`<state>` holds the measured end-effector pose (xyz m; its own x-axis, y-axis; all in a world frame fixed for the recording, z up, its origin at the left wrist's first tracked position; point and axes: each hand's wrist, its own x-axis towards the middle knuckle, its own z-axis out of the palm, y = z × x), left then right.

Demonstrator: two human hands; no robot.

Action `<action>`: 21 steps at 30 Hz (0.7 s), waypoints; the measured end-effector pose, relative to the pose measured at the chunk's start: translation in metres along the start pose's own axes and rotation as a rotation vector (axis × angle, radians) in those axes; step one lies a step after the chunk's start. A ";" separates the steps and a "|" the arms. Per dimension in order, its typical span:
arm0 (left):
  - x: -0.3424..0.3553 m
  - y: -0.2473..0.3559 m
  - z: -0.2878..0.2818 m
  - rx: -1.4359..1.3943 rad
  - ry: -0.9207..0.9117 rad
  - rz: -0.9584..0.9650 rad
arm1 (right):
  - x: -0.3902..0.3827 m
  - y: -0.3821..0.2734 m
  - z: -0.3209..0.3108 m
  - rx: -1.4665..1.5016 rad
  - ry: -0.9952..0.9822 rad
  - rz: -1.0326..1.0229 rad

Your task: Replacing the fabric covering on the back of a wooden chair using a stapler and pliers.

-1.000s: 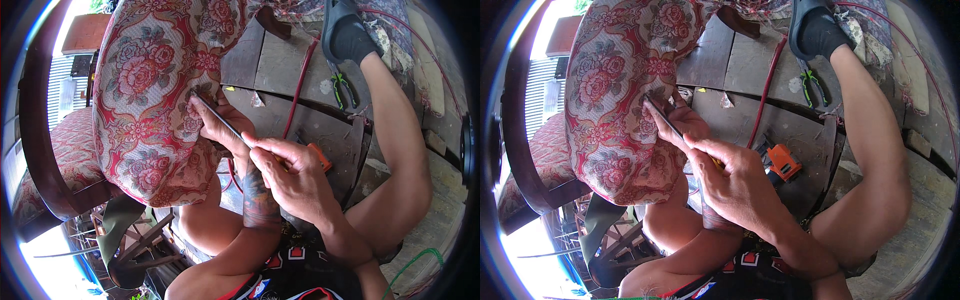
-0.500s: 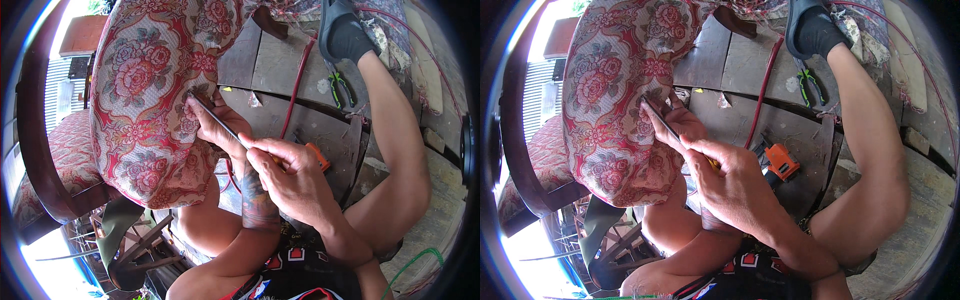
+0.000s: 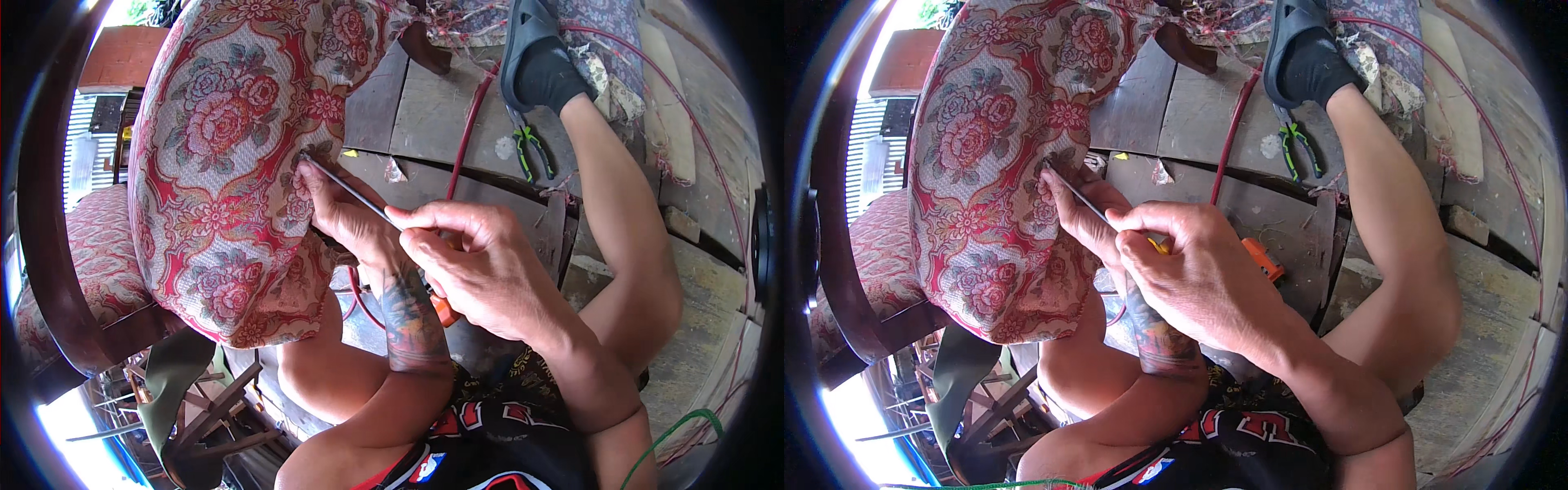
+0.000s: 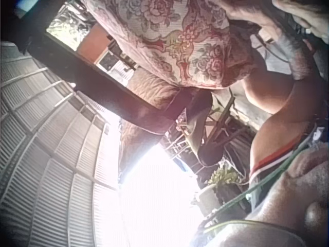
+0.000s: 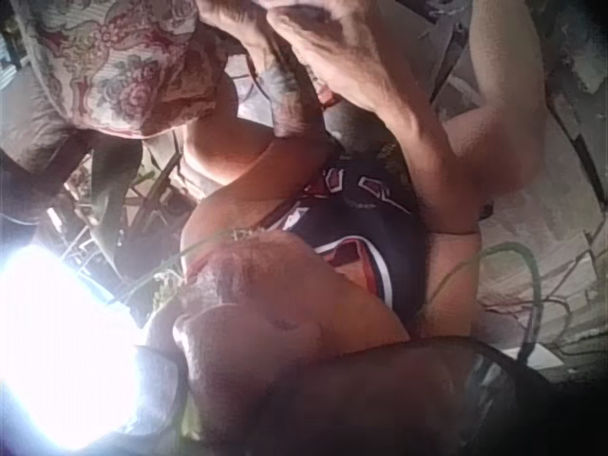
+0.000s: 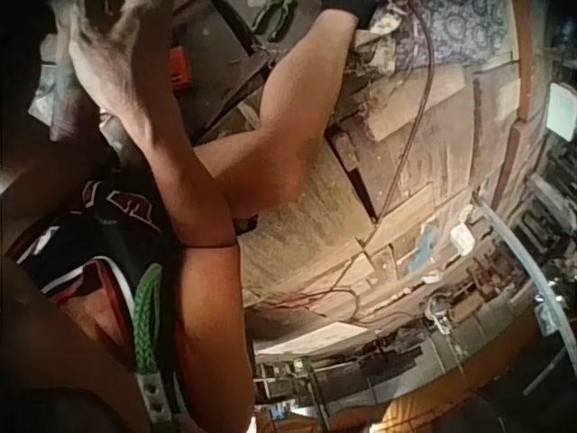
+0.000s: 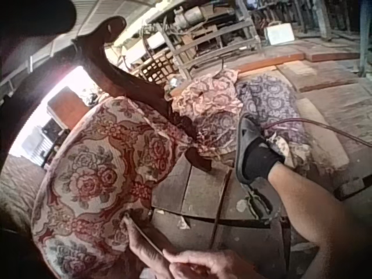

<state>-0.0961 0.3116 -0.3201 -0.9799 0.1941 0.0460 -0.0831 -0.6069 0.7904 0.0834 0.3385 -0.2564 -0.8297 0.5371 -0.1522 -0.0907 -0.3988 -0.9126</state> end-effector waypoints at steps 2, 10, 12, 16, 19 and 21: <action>0.001 0.001 0.001 -0.073 -0.079 0.048 | 0.003 0.000 -0.002 -0.003 0.000 -0.013; -0.001 -0.001 0.000 -0.107 -0.117 0.051 | 0.006 0.011 -0.010 0.019 0.028 0.029; 0.002 -0.001 -0.003 -0.153 -0.182 0.093 | 0.009 0.018 -0.009 0.140 0.005 0.069; 0.008 0.000 -0.015 -0.189 -0.231 0.055 | 0.008 0.032 -0.013 0.385 -0.042 0.212; 0.010 -0.002 -0.021 -0.213 -0.221 0.031 | 0.008 0.042 -0.015 0.581 -0.064 0.325; 0.012 -0.001 -0.023 -0.219 -0.214 0.021 | 0.009 0.051 -0.007 0.527 -0.082 0.180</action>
<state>-0.1115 0.2965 -0.3344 -0.9234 0.3232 0.2072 -0.1227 -0.7599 0.6384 0.0758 0.3282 -0.3073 -0.8958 0.3747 -0.2390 -0.1890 -0.8079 -0.5582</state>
